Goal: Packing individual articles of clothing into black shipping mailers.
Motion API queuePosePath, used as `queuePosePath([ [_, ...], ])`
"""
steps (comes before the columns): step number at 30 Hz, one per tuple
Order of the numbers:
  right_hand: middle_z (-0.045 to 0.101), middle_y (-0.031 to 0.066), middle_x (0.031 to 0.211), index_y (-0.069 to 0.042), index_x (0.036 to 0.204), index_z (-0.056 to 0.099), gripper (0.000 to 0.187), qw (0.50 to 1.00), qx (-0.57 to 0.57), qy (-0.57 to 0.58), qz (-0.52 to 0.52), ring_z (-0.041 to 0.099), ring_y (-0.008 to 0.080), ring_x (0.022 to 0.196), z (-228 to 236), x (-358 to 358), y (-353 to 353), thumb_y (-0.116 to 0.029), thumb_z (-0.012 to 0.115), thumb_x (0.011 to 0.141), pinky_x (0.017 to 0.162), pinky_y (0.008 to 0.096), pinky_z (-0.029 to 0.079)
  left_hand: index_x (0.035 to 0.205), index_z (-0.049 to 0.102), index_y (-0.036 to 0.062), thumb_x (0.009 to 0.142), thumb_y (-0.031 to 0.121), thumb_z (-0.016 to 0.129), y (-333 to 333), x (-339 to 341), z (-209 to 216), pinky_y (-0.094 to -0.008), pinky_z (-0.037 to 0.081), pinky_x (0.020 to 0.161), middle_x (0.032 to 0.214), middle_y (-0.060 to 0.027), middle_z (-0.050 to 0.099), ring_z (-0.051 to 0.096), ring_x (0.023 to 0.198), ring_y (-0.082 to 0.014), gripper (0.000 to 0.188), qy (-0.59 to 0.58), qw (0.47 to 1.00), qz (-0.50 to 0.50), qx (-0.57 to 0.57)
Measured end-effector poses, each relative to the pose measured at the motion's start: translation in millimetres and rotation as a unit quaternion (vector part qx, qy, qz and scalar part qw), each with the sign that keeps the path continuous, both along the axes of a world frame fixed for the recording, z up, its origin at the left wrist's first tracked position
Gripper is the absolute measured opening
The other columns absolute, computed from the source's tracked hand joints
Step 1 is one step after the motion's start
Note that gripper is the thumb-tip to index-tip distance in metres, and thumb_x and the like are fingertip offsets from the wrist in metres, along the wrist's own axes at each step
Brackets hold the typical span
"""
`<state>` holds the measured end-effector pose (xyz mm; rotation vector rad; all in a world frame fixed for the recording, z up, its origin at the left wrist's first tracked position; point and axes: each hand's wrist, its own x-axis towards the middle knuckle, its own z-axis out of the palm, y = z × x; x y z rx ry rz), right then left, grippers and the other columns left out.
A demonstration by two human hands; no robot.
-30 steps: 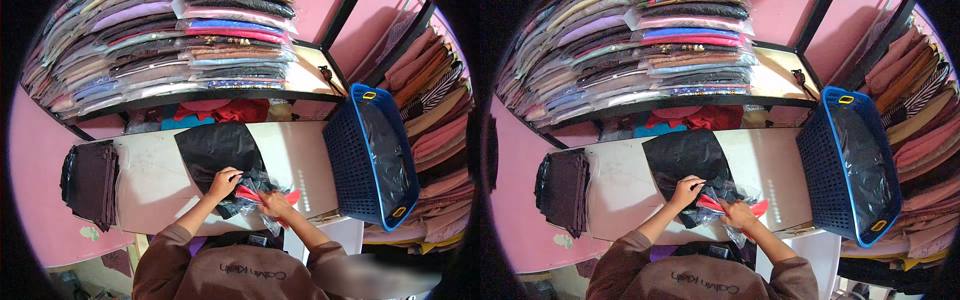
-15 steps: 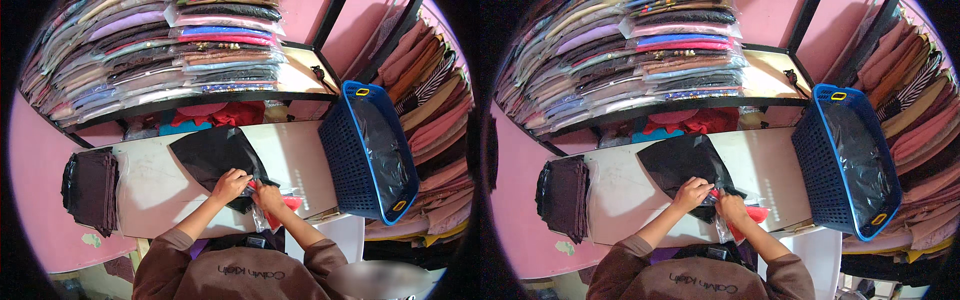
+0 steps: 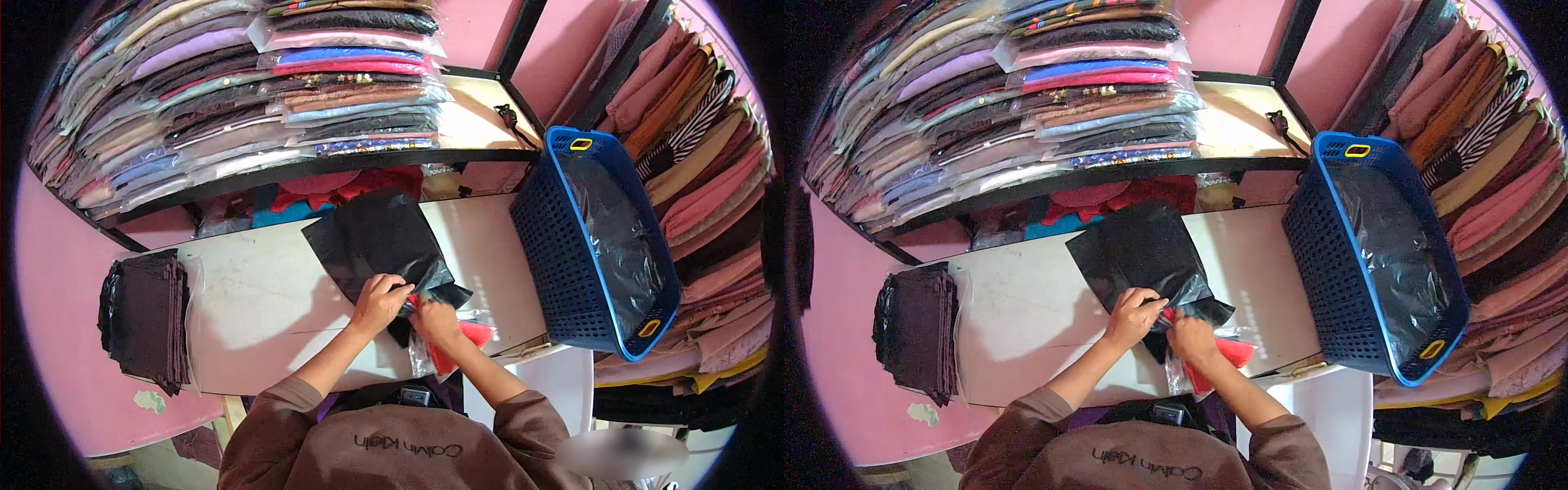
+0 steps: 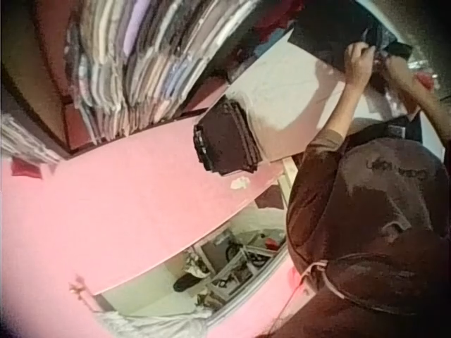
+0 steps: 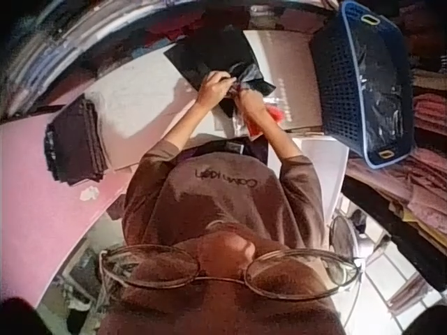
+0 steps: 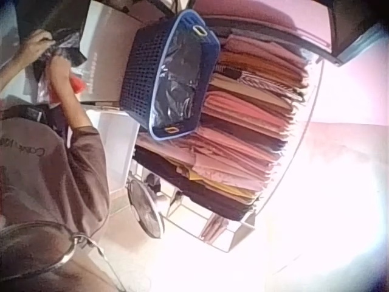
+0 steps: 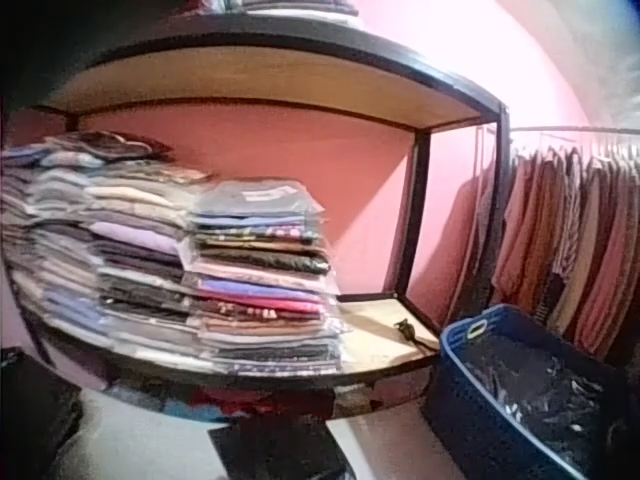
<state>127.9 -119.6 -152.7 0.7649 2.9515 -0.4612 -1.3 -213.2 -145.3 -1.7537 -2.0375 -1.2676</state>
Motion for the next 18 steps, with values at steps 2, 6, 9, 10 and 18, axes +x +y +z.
queuePosePath([
  [2, 0.063, 0.0164, 0.067, 0.002, 0.082, 0.057, 0.027, 1.0, 0.013, 0.014, -0.005, 0.062, 0.0313, 0.059, -4.4, -1.9, -2.7, -0.025, 0.056, 0.075, 0.056, 0.0411, 0.05, 0.087, 0.067, 0.0092, 0.07, 0.006, 0.063, 4.3, 10.4, 2.7, -0.0342, 0.044, 0.07, 0.084, -0.0041, 0.057, 0.055, 0.079, -0.0216, 0.018, -0.016, 1.0, -0.01, 0.001],
  [6, 0.06, 0.0157, 0.062, -0.007, 0.056, 0.061, 0.02, 0.999, 0.042, 0.015, -0.012, 0.061, 0.0326, 0.057, -7.8, -4.5, 7.9, -0.021, 0.057, 0.07, 0.053, 0.0405, 0.05, 0.089, 0.067, 0.0104, 0.07, 0.006, 0.064, 4.7, 25.4, 10.1, -0.0336, 0.045, 0.07, 0.084, -0.0038, 0.058, 0.055, 0.078, -0.0214, 0.02, -0.031, 0.999, -0.038, -0.006],
  [9, 0.06, 0.0148, 0.058, -0.01, 0.052, 0.059, 0.017, 0.998, 0.036, 0.039, -0.043, 0.062, 0.0303, 0.057, -7.7, -8.1, 11.0, -0.02, 0.06, 0.066, 0.053, 0.0398, 0.049, 0.093, 0.066, 0.0087, 0.07, 0.004, 0.063, 3.6, 24.5, 12.9, -0.0324, 0.045, 0.069, 0.083, -0.0039, 0.058, 0.055, 0.077, -0.0211, 0.023, -0.03, 0.998, -0.058, 0.004],
  [10, 0.06, 0.0143, 0.06, -0.01, 0.056, 0.061, 0.014, 0.998, 0.023, 0.039, -0.035, 0.062, 0.0314, 0.058, -7.6, -9.0, 13.5, -0.02, 0.06, 0.066, 0.054, 0.0411, 0.049, 0.093, 0.065, 0.0079, 0.069, 0.003, 0.063, 2.5, 23.5, 12.2, -0.032, 0.045, 0.068, 0.083, -0.0043, 0.057, 0.055, 0.077, -0.021, 0.024, -0.016, 0.998, -0.068, 0.012],
  [18, 0.062, 0.0174, 0.07, -0.007, 0.07, 0.064, 0.017, 0.989, -0.023, 0.074, -0.126, 0.061, 0.0352, 0.066, -28.7, -13.8, 31.0, -0.024, 0.061, 0.07, 0.06, 0.0443, 0.049, 0.099, 0.061, 0.0072, 0.066, 0.001, 0.063, 8.4, 14.3, -23.5, -0.0336, 0.044, 0.072, 0.088, -0.0072, 0.055, 0.053, 0.079, -0.0237, 0.034, 0.0, 1.0, 0.007, -0.008],
])
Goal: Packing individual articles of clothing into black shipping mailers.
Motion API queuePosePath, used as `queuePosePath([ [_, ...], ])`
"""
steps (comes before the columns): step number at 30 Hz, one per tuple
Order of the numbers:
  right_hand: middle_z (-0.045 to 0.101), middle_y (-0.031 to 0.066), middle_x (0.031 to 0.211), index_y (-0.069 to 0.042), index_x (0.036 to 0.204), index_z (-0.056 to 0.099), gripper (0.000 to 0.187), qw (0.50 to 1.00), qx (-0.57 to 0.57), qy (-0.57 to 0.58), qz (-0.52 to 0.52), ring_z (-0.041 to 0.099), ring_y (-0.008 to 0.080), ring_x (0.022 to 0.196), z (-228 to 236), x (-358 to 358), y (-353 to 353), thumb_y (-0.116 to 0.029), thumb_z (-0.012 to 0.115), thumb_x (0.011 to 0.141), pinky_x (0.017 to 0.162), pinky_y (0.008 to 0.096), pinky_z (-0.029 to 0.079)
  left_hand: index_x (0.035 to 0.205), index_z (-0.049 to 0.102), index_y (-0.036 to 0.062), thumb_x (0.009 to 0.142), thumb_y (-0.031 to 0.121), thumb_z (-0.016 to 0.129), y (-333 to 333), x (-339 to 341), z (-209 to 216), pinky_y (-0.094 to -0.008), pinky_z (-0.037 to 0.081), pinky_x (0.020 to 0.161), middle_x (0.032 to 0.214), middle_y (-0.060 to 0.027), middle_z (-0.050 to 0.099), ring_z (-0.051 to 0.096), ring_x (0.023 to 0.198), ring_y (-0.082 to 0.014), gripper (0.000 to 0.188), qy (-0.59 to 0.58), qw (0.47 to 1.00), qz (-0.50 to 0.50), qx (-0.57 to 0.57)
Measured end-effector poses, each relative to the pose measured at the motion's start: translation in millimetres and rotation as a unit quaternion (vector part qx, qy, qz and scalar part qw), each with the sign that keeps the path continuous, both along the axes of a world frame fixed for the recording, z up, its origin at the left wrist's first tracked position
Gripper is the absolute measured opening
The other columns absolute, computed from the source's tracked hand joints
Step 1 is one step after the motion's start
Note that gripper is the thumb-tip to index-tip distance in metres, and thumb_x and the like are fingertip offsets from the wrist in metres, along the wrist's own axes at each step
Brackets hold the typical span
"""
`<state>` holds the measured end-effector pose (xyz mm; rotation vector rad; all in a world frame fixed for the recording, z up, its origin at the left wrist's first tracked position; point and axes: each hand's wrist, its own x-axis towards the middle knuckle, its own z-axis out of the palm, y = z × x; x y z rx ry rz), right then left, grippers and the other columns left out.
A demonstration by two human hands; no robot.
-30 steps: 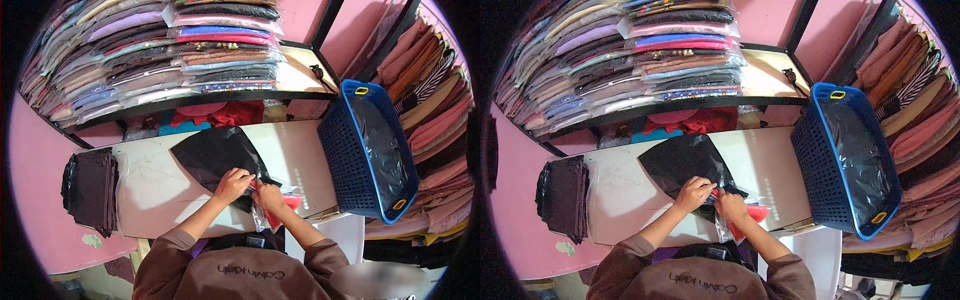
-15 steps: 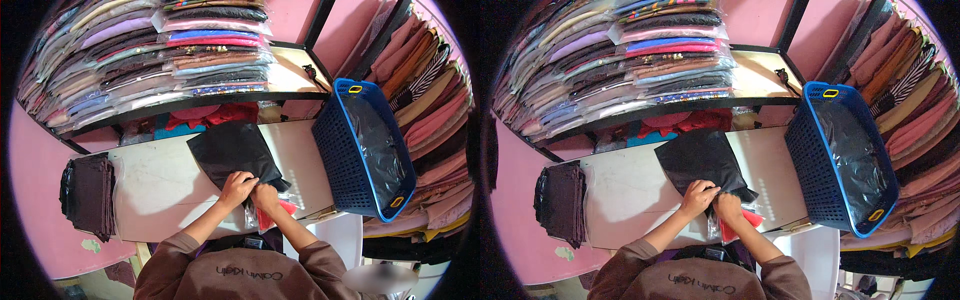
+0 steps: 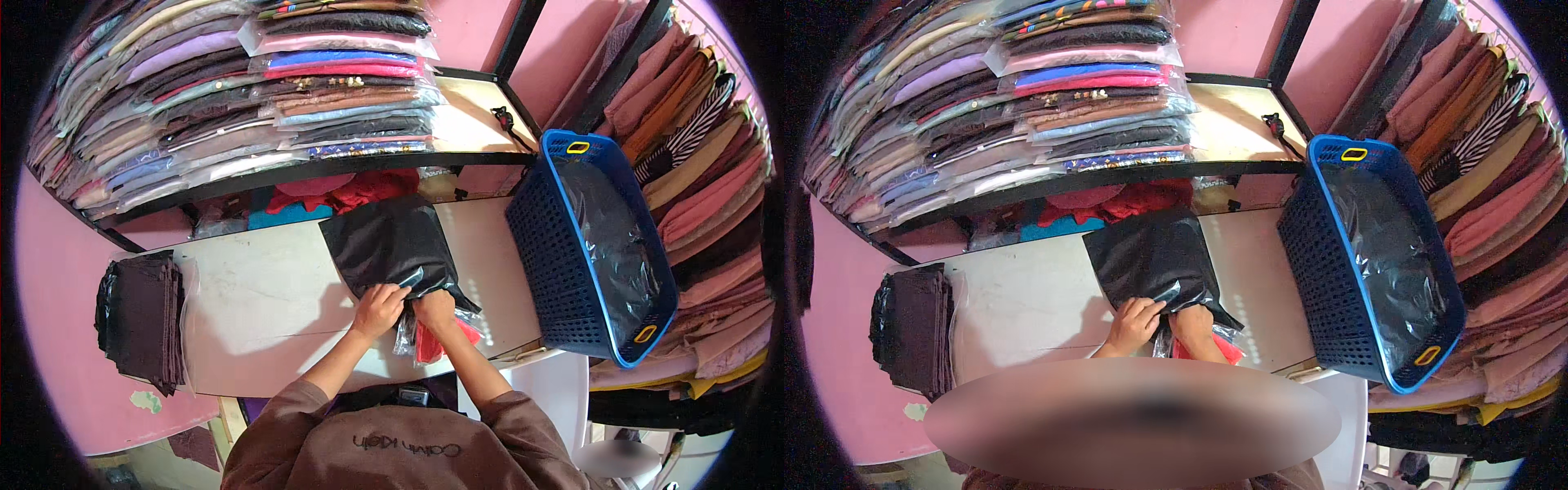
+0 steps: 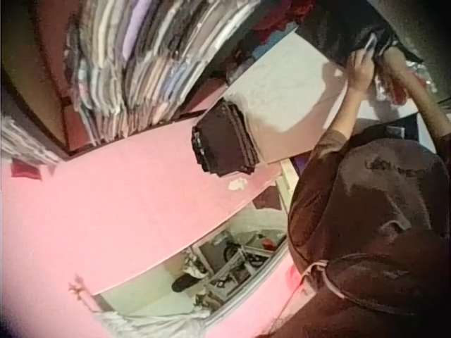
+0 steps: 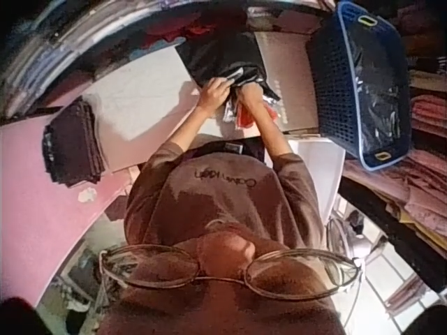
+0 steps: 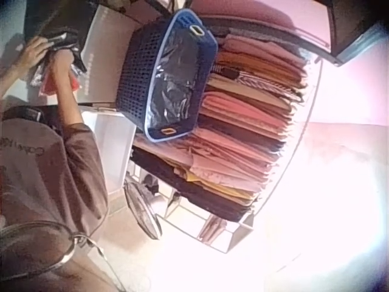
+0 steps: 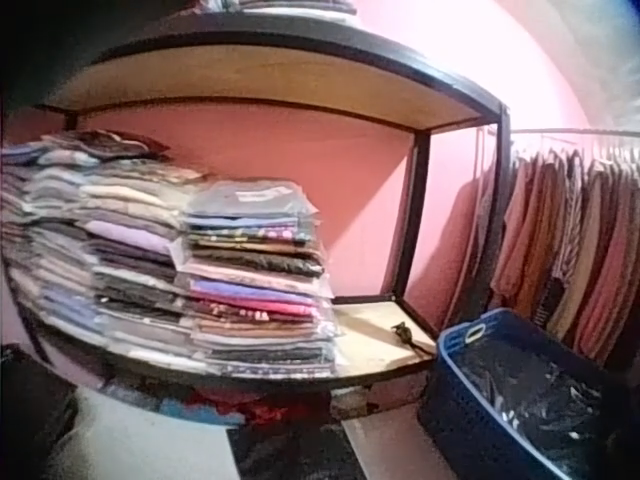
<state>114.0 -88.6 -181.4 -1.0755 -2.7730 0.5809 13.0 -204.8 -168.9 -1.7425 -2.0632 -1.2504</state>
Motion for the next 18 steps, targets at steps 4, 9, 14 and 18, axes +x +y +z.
queuePosePath([
  [4, 0.061, 0.0187, 0.074, -0.005, 0.077, 0.062, 0.026, 1.0, 0.019, 0.021, -0.013, 0.06, 0.0374, 0.065, -4.8, 3.2, 5.5, -0.031, 0.058, 0.073, 0.059, 0.0456, 0.049, 0.113, 0.051, 0.0111, 0.06, 0.002, 0.064, -1.3, 18.7, -2.6, -0.0392, 0.037, 0.087, 0.102, -0.0096, 0.05, 0.048, 0.095, -0.029, 0.055, -0.086, 0.981, 0.157, -0.07],
  [9, 0.061, 0.0191, 0.07, -0.004, 0.075, 0.063, 0.024, 0.999, 0.038, -0.002, 0.014, 0.06, 0.0365, 0.063, 10.2, -8.2, -1.5, -0.027, 0.055, 0.075, 0.057, 0.0441, 0.049, 0.115, 0.05, 0.0083, 0.059, -0.009, 0.059, -12.8, 14.4, -33.3, -0.0401, 0.039, 0.087, 0.101, -0.013, 0.048, 0.047, 0.096, -0.0321, 0.06, -0.179, 0.971, 0.146, -0.064],
  [14, 0.061, 0.0149, 0.061, -0.006, 0.058, 0.062, 0.022, 0.992, 0.108, -0.033, 0.056, 0.062, 0.0295, 0.057, 17.8, -23.3, -4.0, -0.023, 0.055, 0.07, 0.054, 0.0398, 0.05, 0.103, 0.059, 0.0055, 0.062, -0.012, 0.054, -7.8, 1.8, 1.0, -0.0381, 0.042, 0.079, 0.095, -0.0122, 0.05, 0.05, 0.089, -0.0314, 0.045, -0.133, 0.99, 0.049, -0.017],
  [18, 0.064, 0.0135, 0.074, -0.01, 0.072, 0.065, 0.022, 0.989, 0.038, -0.105, 0.094, 0.063, 0.0292, 0.072, 25.2, -36.0, -2.4, -0.03, 0.057, 0.071, 0.067, 0.0412, 0.048, 0.102, 0.061, 0.007, 0.06, -0.014, 0.052, -12.9, -2.3, 2.0, -0.0371, 0.043, 0.079, 0.094, -0.0112, 0.05, 0.049, 0.088, -0.0303, 0.048, -0.131, 0.989, 0.028, -0.057],
])
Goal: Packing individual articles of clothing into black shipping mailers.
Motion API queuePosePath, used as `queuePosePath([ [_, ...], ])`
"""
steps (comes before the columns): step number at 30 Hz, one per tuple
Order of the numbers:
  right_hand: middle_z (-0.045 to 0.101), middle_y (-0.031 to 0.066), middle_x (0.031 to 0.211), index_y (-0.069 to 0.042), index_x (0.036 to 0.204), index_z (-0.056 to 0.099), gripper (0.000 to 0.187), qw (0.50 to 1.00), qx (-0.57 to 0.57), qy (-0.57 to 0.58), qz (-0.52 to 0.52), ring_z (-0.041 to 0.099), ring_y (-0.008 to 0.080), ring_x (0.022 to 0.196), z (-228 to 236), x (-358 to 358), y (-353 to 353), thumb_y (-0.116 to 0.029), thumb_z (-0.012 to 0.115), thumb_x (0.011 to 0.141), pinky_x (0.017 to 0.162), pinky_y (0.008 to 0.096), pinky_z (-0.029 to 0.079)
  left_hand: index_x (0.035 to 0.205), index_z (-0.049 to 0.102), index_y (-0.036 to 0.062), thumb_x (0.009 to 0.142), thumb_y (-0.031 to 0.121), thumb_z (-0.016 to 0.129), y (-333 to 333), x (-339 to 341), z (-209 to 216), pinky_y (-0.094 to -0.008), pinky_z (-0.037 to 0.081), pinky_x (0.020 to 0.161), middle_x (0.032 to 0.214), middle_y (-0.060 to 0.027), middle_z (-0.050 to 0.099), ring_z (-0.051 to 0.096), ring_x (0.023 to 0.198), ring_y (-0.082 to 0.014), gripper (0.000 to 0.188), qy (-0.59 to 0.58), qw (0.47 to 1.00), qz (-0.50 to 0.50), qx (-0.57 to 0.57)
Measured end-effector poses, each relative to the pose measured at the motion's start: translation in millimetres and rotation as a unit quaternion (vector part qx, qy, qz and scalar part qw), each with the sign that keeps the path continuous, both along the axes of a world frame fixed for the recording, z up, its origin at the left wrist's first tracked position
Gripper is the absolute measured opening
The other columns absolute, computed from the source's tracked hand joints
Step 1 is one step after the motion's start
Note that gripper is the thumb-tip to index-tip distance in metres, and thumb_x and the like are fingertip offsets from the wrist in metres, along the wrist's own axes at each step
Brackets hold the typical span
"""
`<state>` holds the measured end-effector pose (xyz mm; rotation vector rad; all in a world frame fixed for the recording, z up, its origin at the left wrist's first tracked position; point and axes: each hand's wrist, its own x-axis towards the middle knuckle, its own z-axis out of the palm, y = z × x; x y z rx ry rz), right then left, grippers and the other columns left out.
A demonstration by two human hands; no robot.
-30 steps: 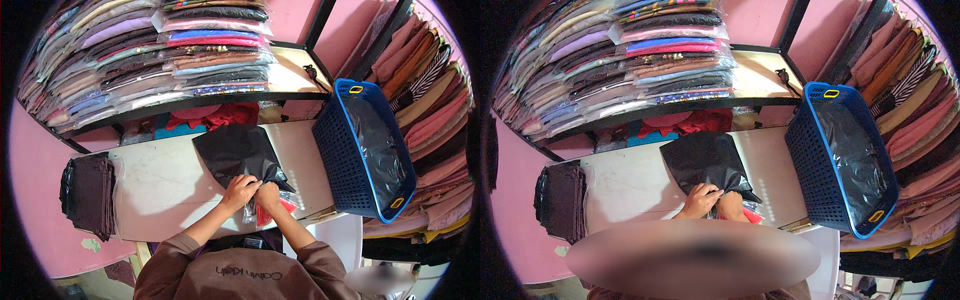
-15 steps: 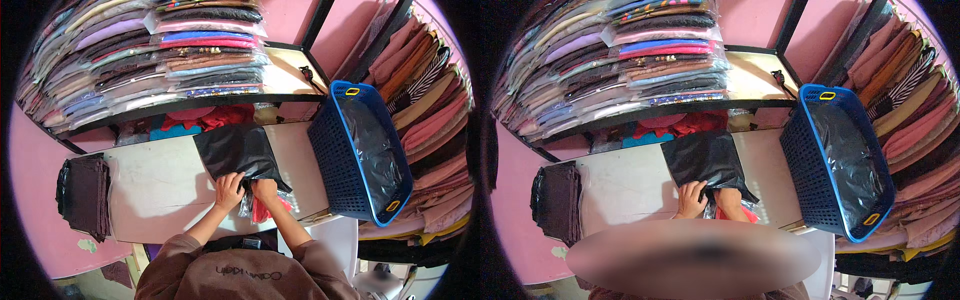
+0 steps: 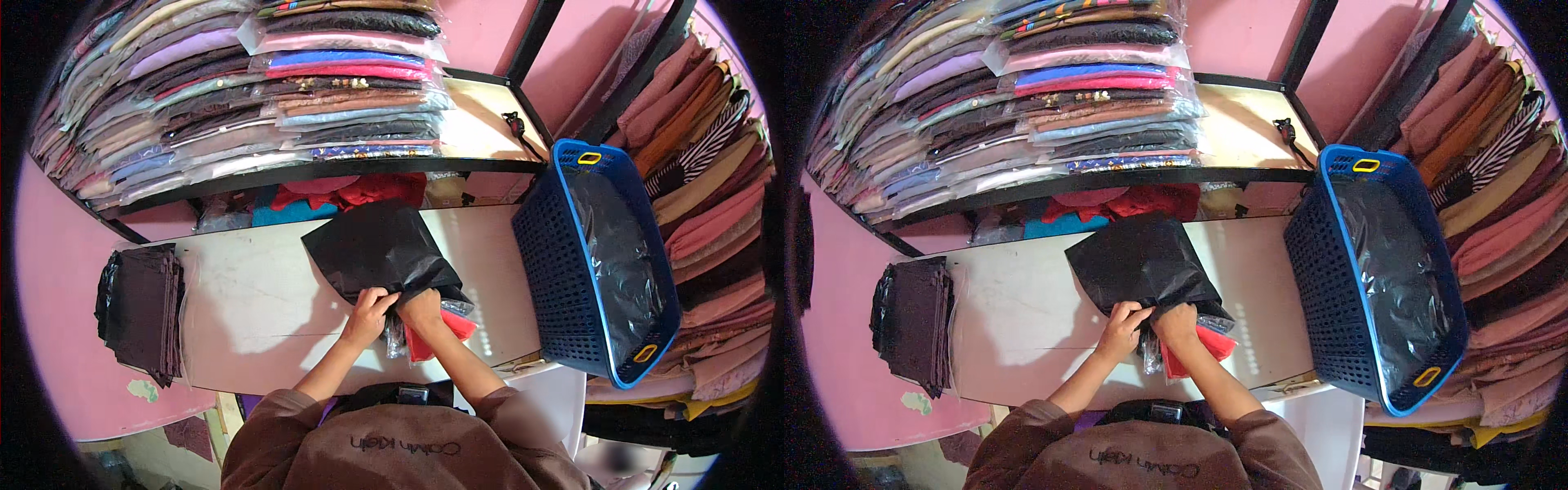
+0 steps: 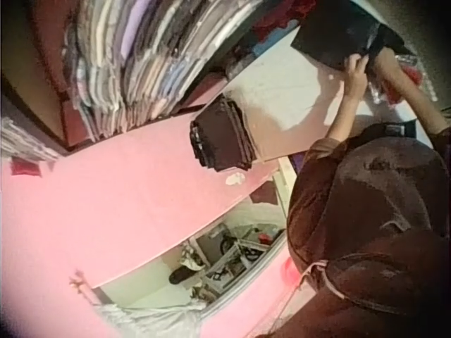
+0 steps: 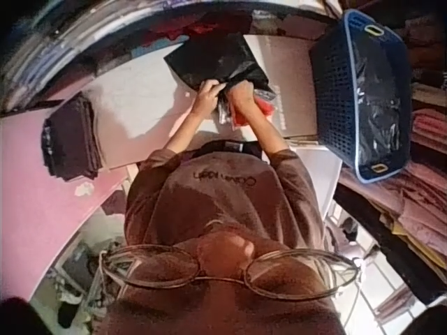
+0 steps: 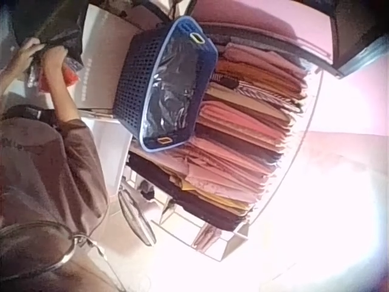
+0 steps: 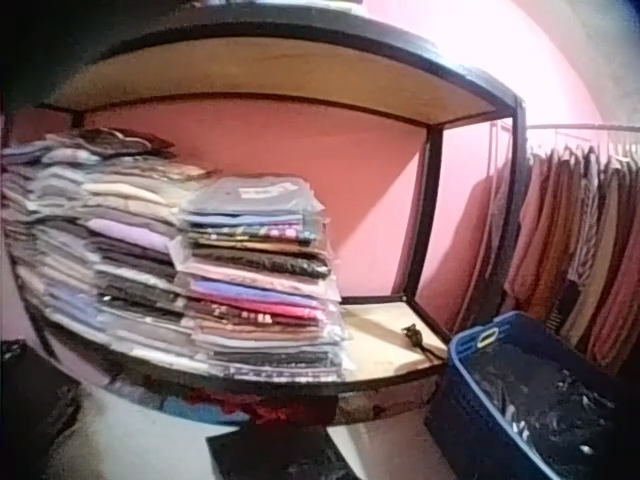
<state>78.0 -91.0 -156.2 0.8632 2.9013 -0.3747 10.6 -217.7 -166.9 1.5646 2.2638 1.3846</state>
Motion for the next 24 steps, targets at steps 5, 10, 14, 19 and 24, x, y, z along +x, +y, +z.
queuePosePath([
  [5, 0.059, 0.0182, 0.104, -0.008, 0.103, 0.061, 0.046, 0.981, 0.023, 0.18, 0.067, 0.054, 0.0287, 0.103, -13.7, 6.4, 19.7, -0.041, 0.057, 0.071, 0.091, 0.0415, 0.039, 0.107, 0.059, 0.0092, 0.06, -0.013, 0.053, -13.4, 3.4, -15.3, -0.0384, 0.043, 0.081, 0.096, -0.0122, 0.049, 0.049, 0.091, -0.0315, 0.052, -0.004, 0.998, 0.052, -0.032],
  [10, 0.048, 0.0153, 0.124, -0.008, 0.121, 0.049, 0.056, 0.965, -0.091, 0.194, 0.15, 0.043, 0.0322, 0.116, -36.2, 34.0, 49.8, -0.039, 0.054, 0.074, 0.1, 0.0419, 0.03, 0.109, 0.056, 0.0096, 0.058, -0.008, 0.059, -21.3, 15.4, -21.4, -0.0382, 0.043, 0.082, 0.1, -0.0115, 0.049, 0.049, 0.092, -0.0315, 0.054, -0.015, 0.996, 0.076, -0.046],
  [14, 0.047, 0.0131, 0.126, -0.008, 0.12, 0.049, 0.051, 0.965, -0.02, 0.172, 0.196, 0.04, 0.0318, 0.118, -56.9, 50.0, 52.2, -0.038, 0.044, 0.079, 0.102, 0.0433, 0.027, 0.109, 0.056, 0.0104, 0.064, -0.003, 0.058, -35.0, 28.9, -39.0, -0.0381, 0.043, 0.08, 0.102, -0.0095, 0.05, 0.049, 0.091, -0.0305, 0.048, 0.01, 0.993, 0.052, -0.105],
  [19, 0.049, 0.0157, 0.122, -0.009, 0.116, 0.053, 0.048, 0.975, -0.033, 0.15, 0.158, 0.041, 0.0341, 0.116, -104.8, 52.7, 58.1, -0.039, 0.041, 0.08, 0.101, 0.0453, 0.026, 0.117, 0.051, 0.0131, 0.074, 0.001, 0.049, -33.3, 31.6, -59.6, -0.0403, 0.042, 0.08, 0.108, -0.0083, 0.047, 0.048, 0.094, -0.0286, 0.045, 0.053, 0.98, 0.091, -0.171],
  [24, 0.05, 0.0208, 0.119, -0.006, 0.115, 0.052, 0.047, 0.985, -0.071, 0.14, 0.079, 0.044, 0.037, 0.112, -108.8, 67.8, 33.5, -0.038, 0.042, 0.081, 0.098, 0.0461, 0.029, 0.121, 0.047, 0.0126, 0.075, 0.002, 0.048, -33.9, 7.0, -73.9, -0.0413, 0.038, 0.084, 0.112, -0.0091, 0.045, 0.046, 0.098, -0.0297, 0.047, 0.058, 0.973, 0.085, -0.208],
])
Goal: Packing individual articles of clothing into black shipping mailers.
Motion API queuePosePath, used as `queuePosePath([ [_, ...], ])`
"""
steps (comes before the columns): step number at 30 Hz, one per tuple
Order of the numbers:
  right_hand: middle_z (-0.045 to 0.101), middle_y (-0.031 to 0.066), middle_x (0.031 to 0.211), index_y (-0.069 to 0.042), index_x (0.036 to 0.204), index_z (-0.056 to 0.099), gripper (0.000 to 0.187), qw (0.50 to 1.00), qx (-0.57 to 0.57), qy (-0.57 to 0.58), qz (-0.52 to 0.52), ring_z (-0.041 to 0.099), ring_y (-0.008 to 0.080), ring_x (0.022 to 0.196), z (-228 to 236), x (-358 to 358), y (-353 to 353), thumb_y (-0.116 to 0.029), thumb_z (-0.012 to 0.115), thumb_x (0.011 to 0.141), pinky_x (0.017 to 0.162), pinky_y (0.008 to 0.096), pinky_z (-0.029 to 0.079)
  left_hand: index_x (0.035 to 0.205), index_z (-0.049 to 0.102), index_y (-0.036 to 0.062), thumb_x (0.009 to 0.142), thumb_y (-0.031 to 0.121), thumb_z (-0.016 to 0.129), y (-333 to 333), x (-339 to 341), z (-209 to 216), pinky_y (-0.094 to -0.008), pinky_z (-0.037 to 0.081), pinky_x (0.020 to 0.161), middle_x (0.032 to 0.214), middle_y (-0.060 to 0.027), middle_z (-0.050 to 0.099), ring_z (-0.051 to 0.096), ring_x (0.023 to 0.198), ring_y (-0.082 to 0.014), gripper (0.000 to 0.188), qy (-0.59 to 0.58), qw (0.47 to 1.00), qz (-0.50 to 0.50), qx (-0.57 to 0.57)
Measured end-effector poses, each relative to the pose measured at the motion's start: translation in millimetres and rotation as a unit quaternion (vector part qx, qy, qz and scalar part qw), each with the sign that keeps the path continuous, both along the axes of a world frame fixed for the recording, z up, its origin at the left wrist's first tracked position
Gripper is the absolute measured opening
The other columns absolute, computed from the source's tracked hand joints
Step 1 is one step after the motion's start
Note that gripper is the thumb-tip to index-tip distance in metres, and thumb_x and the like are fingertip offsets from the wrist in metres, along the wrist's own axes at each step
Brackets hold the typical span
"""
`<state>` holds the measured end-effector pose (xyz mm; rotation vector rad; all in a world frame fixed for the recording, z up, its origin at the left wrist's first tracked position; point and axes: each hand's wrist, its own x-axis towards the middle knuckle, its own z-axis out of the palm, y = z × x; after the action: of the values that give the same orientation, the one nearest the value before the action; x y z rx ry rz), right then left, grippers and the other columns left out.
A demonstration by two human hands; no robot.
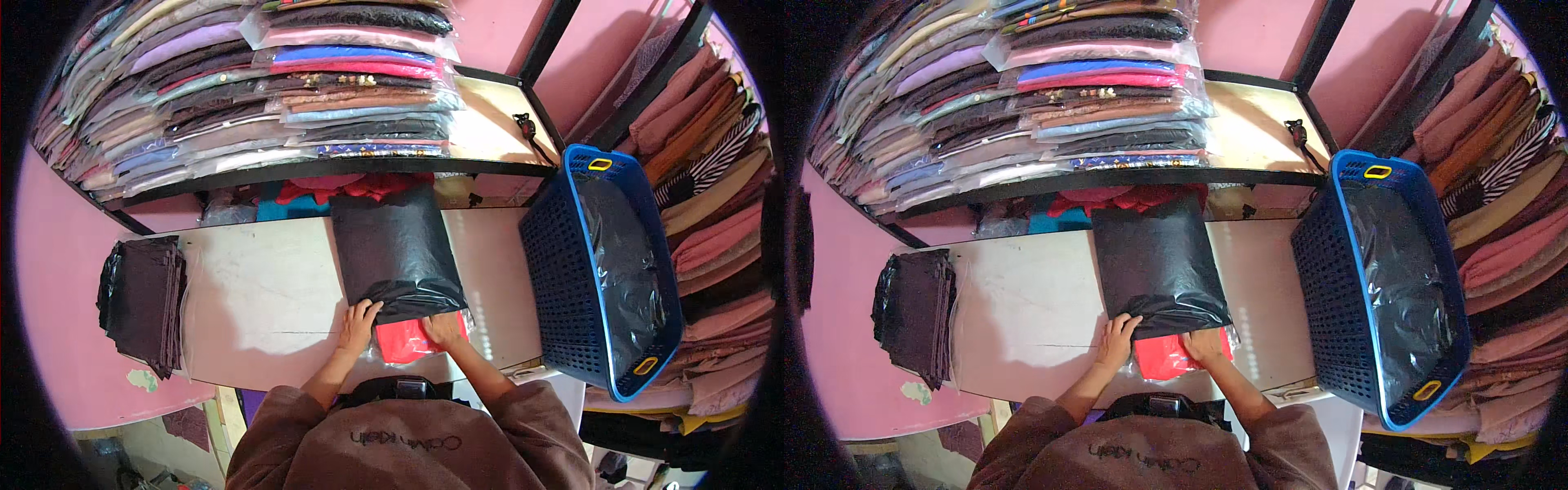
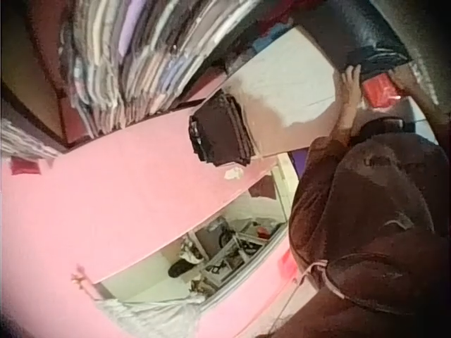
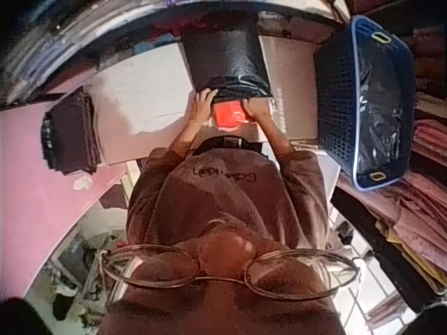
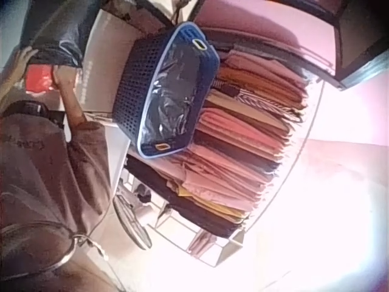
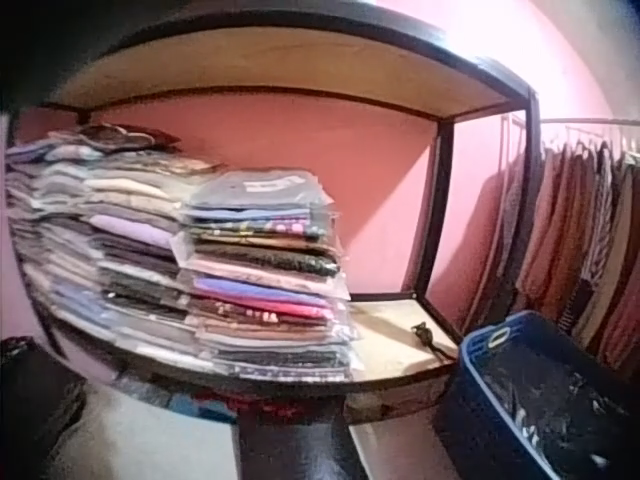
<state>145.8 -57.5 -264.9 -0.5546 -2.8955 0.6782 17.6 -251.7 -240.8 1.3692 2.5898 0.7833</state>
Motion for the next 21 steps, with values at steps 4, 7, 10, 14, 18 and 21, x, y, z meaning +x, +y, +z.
queuePosePath([
  [4, 0.054, 0.0207, 0.102, -0.001, 0.102, 0.055, 0.032, 0.992, -0.061, 0.096, -0.06, 0.049, 0.0375, 0.097, 18.6, 46.2, -4.3, -0.022, 0.055, 0.078, 0.084, 0.0437, 0.038, 0.119, 0.046, 0.0055, 0.07, 0.006, 0.059, -5.7, -2.0, 10.9, -0.0433, 0.036, 0.086, 0.108, -0.0142, 0.047, 0.045, 0.098, -0.0335, 0.051, 0.007, 0.985, 0.145, 0.097],
  [7, 0.055, 0.0195, 0.096, -0.002, 0.098, 0.055, 0.026, 0.965, -0.067, 0.199, -0.159, 0.05, 0.0362, 0.094, 36.7, 57.0, 3.7, -0.015, 0.059, 0.076, 0.081, 0.0421, 0.04, 0.115, 0.047, 0.0031, 0.068, 0.007, 0.06, -17.7, -4.1, 4.0, -0.0408, 0.037, 0.087, 0.105, -0.0164, 0.05, 0.046, 0.097, -0.0341, 0.049, -0.077, 0.978, 0.19, 0.04],
  [10, 0.055, 0.0195, 0.097, -0.003, 0.096, 0.056, 0.023, 0.958, -0.057, 0.153, -0.234, 0.051, 0.036, 0.093, 37.4, 50.9, 24.0, -0.012, 0.06, 0.076, 0.079, 0.0418, 0.042, 0.103, 0.053, -0.0014, 0.067, 0.005, 0.06, -19.1, -6.3, -11.5, -0.0384, 0.043, 0.077, 0.091, -0.019, 0.057, 0.054, 0.086, -0.0333, 0.038, -0.106, 0.97, 0.194, 0.1],
  [14, 0.057, 0.0209, 0.096, -0.001, 0.098, 0.055, 0.025, 0.967, -0.113, 0.086, -0.21, 0.055, 0.0395, 0.083, 18.7, 48.9, 41.3, -0.013, 0.059, 0.076, 0.073, 0.045, 0.044, 0.088, 0.059, -0.0034, 0.066, 0.002, 0.058, -19.6, -8.2, -14.5, -0.0365, 0.047, 0.059, 0.07, -0.0183, 0.06, 0.059, 0.063, -0.0304, 0.023, -0.09, 0.973, 0.178, 0.114],
  [18, 0.054, 0.0227, 0.101, -0.002, 0.115, 0.045, 0.044, 0.977, -0.047, 0.133, -0.157, 0.054, 0.0417, 0.085, 33.7, 52.7, 26.1, -0.013, 0.058, 0.075, 0.077, 0.0461, 0.044, 0.077, 0.056, -0.0035, 0.067, 0.005, 0.057, -24.1, -5.8, -4.0, -0.042, 0.046, 0.059, 0.066, -0.0223, 0.057, 0.058, 0.064, -0.0361, 0.013, -0.179, 0.962, 0.196, 0.069],
  [21, 0.049, 0.0246, 0.107, -0.004, 0.124, 0.036, 0.055, 0.984, -0.066, 0.073, -0.147, 0.053, 0.0423, 0.088, 43.1, 50.7, 25.2, -0.013, 0.056, 0.074, 0.078, 0.0469, 0.045, 0.077, 0.056, -0.0034, 0.068, 0.005, 0.056, -23.4, -3.4, -0.7, -0.043, 0.046, 0.06, 0.067, -0.0229, 0.057, 0.058, 0.065, -0.0375, 0.013, -0.206, 0.952, 0.214, 0.068],
])
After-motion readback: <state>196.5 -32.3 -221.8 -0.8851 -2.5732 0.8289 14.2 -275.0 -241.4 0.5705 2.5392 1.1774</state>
